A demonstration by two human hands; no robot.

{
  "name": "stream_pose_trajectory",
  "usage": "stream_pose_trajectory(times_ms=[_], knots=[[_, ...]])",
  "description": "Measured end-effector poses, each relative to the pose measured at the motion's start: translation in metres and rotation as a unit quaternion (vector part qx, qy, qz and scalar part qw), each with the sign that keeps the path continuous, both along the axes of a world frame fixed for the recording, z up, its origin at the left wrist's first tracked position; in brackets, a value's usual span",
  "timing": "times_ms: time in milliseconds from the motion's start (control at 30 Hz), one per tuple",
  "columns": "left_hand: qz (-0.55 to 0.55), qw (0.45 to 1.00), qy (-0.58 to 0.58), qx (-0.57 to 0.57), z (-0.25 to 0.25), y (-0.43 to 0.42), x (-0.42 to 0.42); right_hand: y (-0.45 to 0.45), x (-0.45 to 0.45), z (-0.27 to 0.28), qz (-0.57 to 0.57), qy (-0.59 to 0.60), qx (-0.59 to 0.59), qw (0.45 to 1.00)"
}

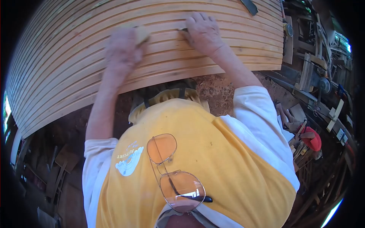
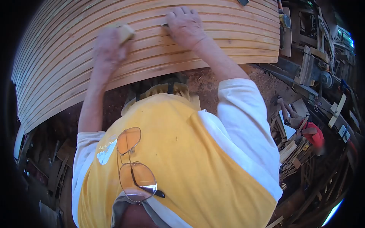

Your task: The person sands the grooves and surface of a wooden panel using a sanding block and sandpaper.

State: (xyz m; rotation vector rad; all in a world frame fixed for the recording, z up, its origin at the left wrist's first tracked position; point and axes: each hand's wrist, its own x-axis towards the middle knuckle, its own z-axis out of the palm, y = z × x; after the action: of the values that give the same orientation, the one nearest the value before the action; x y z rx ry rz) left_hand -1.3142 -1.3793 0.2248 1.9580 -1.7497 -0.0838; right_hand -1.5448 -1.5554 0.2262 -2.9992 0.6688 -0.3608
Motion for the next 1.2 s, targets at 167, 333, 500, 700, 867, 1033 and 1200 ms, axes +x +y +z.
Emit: stream_pose_trajectory(times_ms=[167,333,500,700,867,1033,1200], knots=[[0.145,0.980,-0.114,0.071,-0.016,0.064,0.099,-0.065,-0.092,0.000,-0.015,0.069,0.018,0.997],[0.278,0.941,-0.105,0.165,-0.007,0.079,0.112,-0.126,-0.167,0.003,0.020,0.079,0.006,0.997],[0.278,0.940,-0.116,0.160,-0.012,0.077,0.115,-0.051,-0.052,-0.009,0.078,0.020,0.057,0.995],[0.278,0.946,-0.075,0.150,-0.005,0.076,0.108,-0.014,0.023,0.004,0.082,0.049,0.129,0.987],[0.289,0.929,-0.143,0.184,-0.017,0.093,0.118,-0.116,-0.144,0.010,0.052,0.085,0.063,0.993],[0.284,0.939,-0.121,0.151,-0.018,0.083,0.114,-0.012,0.024,-0.008,0.125,-0.037,0.113,0.985],[0.261,0.945,-0.126,0.150,-0.015,0.085,0.118,0.051,0.126,-0.004,0.125,0.028,0.108,0.986]])
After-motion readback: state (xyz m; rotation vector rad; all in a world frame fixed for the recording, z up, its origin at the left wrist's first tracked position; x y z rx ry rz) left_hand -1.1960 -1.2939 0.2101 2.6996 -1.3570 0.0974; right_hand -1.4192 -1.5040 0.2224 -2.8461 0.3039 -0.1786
